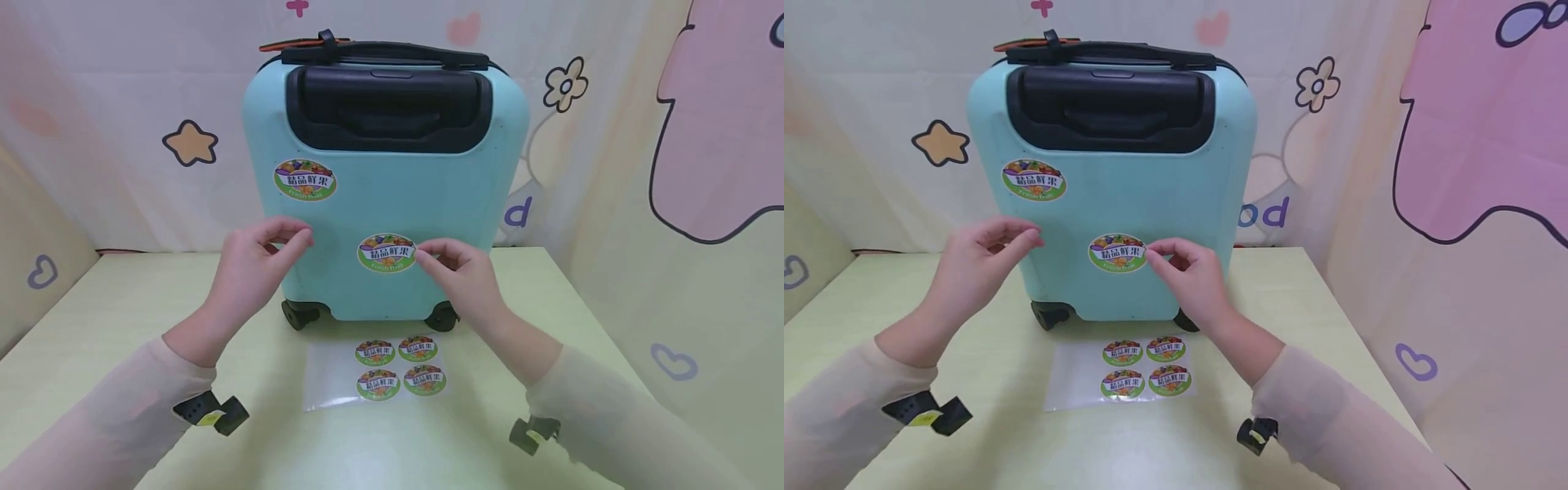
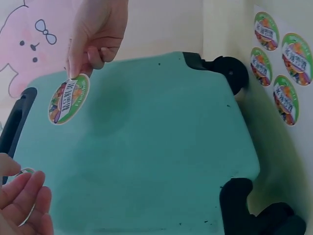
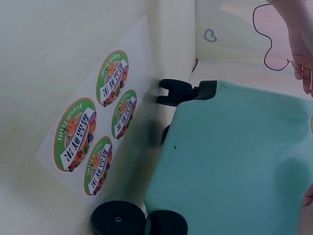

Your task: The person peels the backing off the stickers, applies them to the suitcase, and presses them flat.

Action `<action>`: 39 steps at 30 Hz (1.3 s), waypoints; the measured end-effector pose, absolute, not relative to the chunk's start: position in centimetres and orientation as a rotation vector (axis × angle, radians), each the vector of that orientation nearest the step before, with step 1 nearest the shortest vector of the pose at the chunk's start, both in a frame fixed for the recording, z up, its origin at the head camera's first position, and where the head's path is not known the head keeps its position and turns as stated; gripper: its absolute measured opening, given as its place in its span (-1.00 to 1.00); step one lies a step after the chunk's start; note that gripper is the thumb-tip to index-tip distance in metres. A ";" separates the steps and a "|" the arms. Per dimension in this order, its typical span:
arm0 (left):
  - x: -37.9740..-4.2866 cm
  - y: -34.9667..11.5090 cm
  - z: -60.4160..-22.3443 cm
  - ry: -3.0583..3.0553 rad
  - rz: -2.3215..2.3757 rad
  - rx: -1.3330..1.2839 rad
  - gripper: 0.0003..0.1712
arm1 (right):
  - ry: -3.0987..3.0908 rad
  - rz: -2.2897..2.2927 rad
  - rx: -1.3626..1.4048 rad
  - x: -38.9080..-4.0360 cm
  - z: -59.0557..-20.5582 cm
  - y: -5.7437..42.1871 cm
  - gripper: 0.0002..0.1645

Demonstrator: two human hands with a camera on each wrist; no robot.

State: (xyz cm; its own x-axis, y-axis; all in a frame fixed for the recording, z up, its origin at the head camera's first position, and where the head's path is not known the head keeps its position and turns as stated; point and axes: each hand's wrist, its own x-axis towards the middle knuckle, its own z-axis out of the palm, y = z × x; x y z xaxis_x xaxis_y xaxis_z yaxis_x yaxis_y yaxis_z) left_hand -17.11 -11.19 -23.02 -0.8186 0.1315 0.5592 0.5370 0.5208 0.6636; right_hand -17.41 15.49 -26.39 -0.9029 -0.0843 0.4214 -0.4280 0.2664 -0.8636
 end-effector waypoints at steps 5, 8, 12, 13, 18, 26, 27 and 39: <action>-17.3 -10.8 -22.6 -2.202 -1.218 -0.583 -0.78 | -2.232 1.648 0.484 -17.6 -25.6 15.4 -0.76; -17.5 -10.7 -22.6 -2.109 -1.152 -0.644 -0.80 | -2.223 1.635 0.495 -17.7 -25.3 15.4 -0.76; -18.2 -10.5 -22.2 -1.933 -0.951 -0.750 -0.74 | -2.223 1.618 0.504 -17.7 -24.8 15.4 -0.75; -18.5 -10.4 -22.0 -1.886 -0.896 -0.773 -0.71 | -2.223 1.614 0.502 -17.8 -24.7 15.4 -0.75; -20.0 -9.9 -20.5 -1.750 -0.685 -0.830 -0.50 | -2.190 1.604 0.513 -18.0 -23.8 15.2 -0.74; -22.0 -9.4 -19.3 -1.771 -0.473 -0.810 -0.20 | -2.135 1.607 0.551 -18.1 -22.8 14.7 -0.75; -22.2 -9.4 -19.2 -1.770 -0.454 -0.807 -0.19 | -2.138 1.605 0.549 -18.1 -22.8 14.7 -0.75; -22.7 -9.7 -15.7 -2.065 -0.288 -0.666 -0.04 | -2.117 1.547 0.541 -18.7 -21.9 14.1 -0.73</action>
